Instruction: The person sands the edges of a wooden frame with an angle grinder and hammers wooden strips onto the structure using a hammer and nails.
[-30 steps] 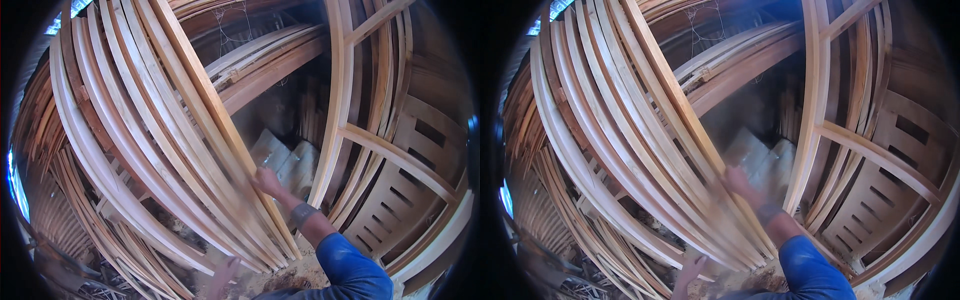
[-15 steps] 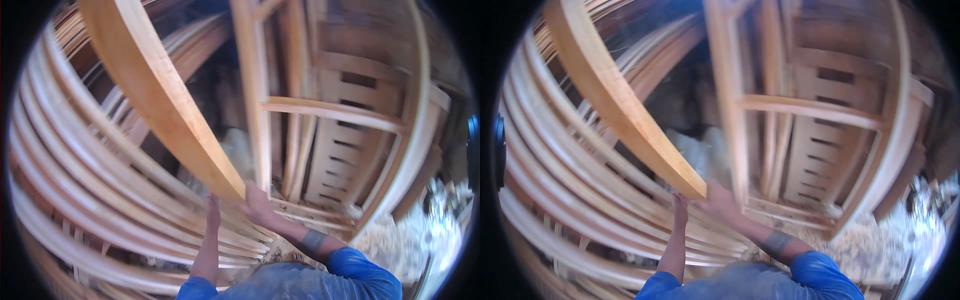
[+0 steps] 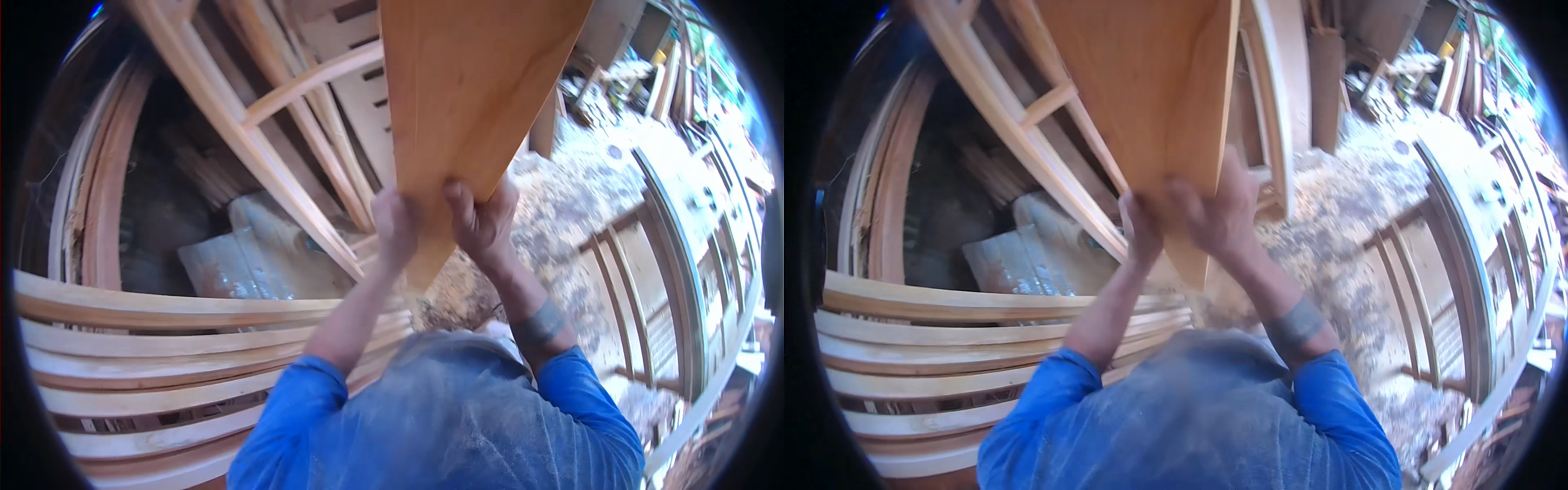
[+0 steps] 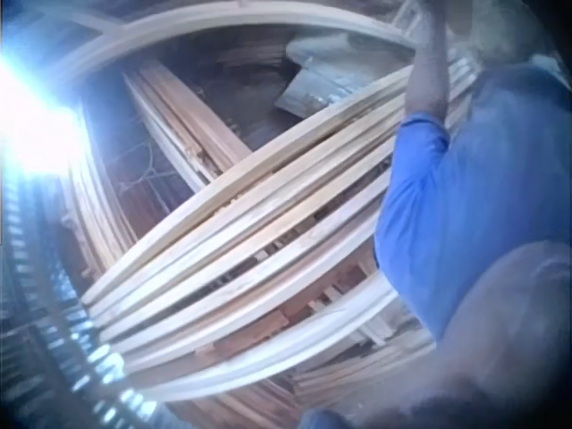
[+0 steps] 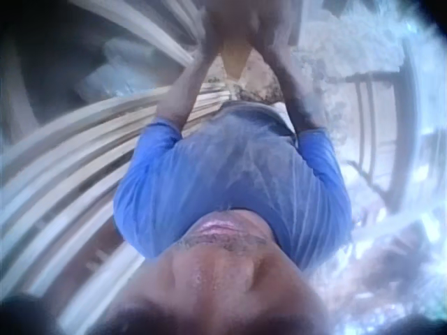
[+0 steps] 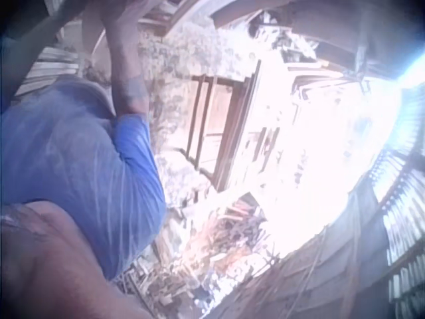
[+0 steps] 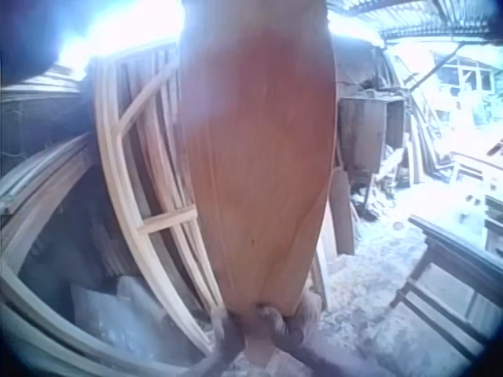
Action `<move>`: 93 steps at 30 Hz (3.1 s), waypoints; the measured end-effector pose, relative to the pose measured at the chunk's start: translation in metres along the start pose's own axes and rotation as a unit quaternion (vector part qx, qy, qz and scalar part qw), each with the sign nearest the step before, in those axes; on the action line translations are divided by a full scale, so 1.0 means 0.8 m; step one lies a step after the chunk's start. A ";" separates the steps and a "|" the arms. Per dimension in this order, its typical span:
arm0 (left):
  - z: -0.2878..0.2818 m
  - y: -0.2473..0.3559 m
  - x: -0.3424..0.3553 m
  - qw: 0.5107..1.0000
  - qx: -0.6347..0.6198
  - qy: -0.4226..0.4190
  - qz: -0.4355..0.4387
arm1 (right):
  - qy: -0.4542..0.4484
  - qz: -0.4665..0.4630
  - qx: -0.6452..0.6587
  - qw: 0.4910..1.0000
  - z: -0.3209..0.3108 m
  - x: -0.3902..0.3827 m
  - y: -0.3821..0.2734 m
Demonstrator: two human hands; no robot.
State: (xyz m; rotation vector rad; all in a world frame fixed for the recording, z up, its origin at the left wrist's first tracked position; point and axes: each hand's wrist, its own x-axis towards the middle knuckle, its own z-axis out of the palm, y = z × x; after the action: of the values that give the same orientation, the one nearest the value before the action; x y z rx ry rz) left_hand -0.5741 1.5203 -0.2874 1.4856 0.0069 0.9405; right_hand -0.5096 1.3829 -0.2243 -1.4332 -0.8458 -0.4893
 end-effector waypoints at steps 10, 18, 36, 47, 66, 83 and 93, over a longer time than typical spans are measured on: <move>0.371 0.002 -0.058 0.980 -0.130 -0.065 -0.132 | 0.248 0.036 -0.256 0.934 -0.306 0.003 -0.048; 0.529 -0.006 -0.165 0.945 -0.086 -0.299 -0.101 | 0.226 0.298 0.035 0.927 -0.589 -0.271 0.031; 0.897 -0.073 -0.269 0.560 -0.407 -0.509 -0.512 | 0.254 0.700 -0.256 0.616 -0.605 -0.726 -0.055; 1.258 -0.246 -0.230 0.419 -0.305 -0.518 -0.681 | 0.344 0.764 -0.380 0.392 -0.693 -0.385 0.031; 1.788 -0.489 -0.121 0.438 -0.084 -0.692 -0.568 | 0.303 0.701 -0.435 0.478 -1.070 -0.051 0.285; 1.214 -0.725 0.342 0.836 0.220 -0.469 -0.180 | 0.287 0.626 -0.541 0.483 -1.013 0.012 0.453; 0.956 -0.787 0.369 0.681 0.284 -0.564 -0.371 | 0.279 0.738 -0.425 0.443 -0.878 -0.114 0.355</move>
State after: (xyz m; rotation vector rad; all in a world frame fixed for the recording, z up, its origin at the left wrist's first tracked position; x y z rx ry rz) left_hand 0.3624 1.1606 -0.5375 2.1609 0.0026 -0.8170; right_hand -0.2074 0.7129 -0.4296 -2.0589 1.5336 0.1287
